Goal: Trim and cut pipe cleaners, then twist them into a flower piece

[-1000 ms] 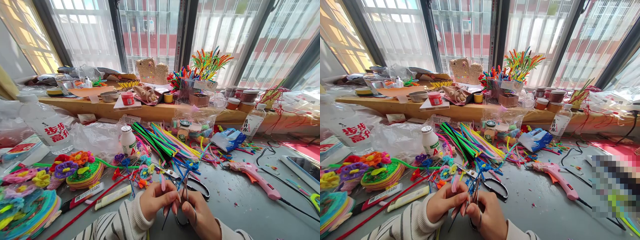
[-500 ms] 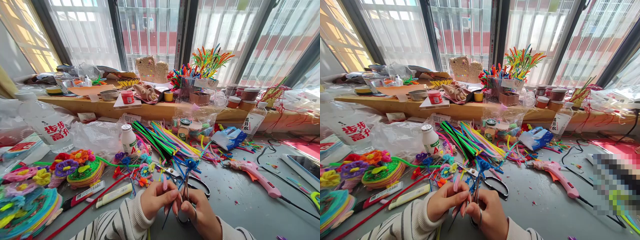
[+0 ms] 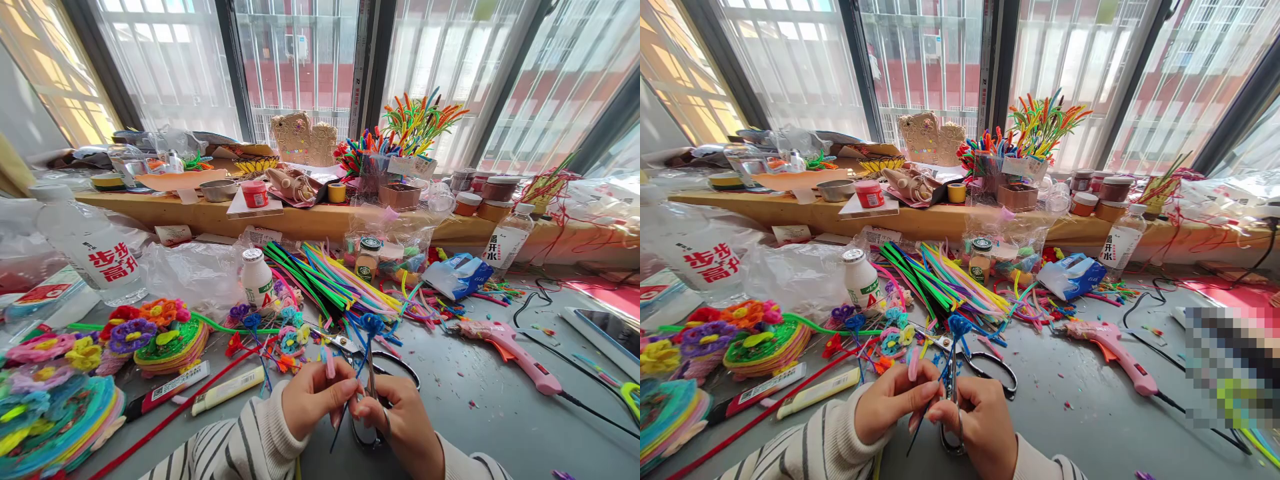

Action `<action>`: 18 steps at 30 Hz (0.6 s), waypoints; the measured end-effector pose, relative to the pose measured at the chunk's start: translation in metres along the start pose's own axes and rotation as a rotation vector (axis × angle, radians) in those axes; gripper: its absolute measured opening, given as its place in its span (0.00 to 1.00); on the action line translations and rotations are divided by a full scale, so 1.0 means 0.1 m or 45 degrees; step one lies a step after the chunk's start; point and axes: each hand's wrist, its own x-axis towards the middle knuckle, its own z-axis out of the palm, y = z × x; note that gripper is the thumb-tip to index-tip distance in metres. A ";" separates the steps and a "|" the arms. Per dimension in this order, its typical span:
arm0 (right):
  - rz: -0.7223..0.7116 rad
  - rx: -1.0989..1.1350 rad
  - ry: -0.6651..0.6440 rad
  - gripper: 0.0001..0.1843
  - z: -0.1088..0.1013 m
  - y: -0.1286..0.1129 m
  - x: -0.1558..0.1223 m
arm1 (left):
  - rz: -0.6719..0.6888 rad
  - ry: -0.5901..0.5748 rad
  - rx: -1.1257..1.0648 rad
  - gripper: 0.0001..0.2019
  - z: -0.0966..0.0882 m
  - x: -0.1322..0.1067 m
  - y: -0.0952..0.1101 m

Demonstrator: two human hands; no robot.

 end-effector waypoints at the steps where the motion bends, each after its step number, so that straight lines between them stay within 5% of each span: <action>1: 0.006 -0.016 0.013 0.33 0.00 0.01 0.00 | -0.004 0.034 -0.003 0.16 0.01 0.00 0.00; 10: 0.014 0.114 -0.179 0.33 0.02 -0.06 -0.01 | -0.001 0.041 -0.021 0.15 0.00 -0.01 0.01; 18: -0.002 0.083 -0.150 0.34 0.02 -0.06 -0.02 | -0.003 0.051 -0.022 0.14 -0.02 0.01 -0.01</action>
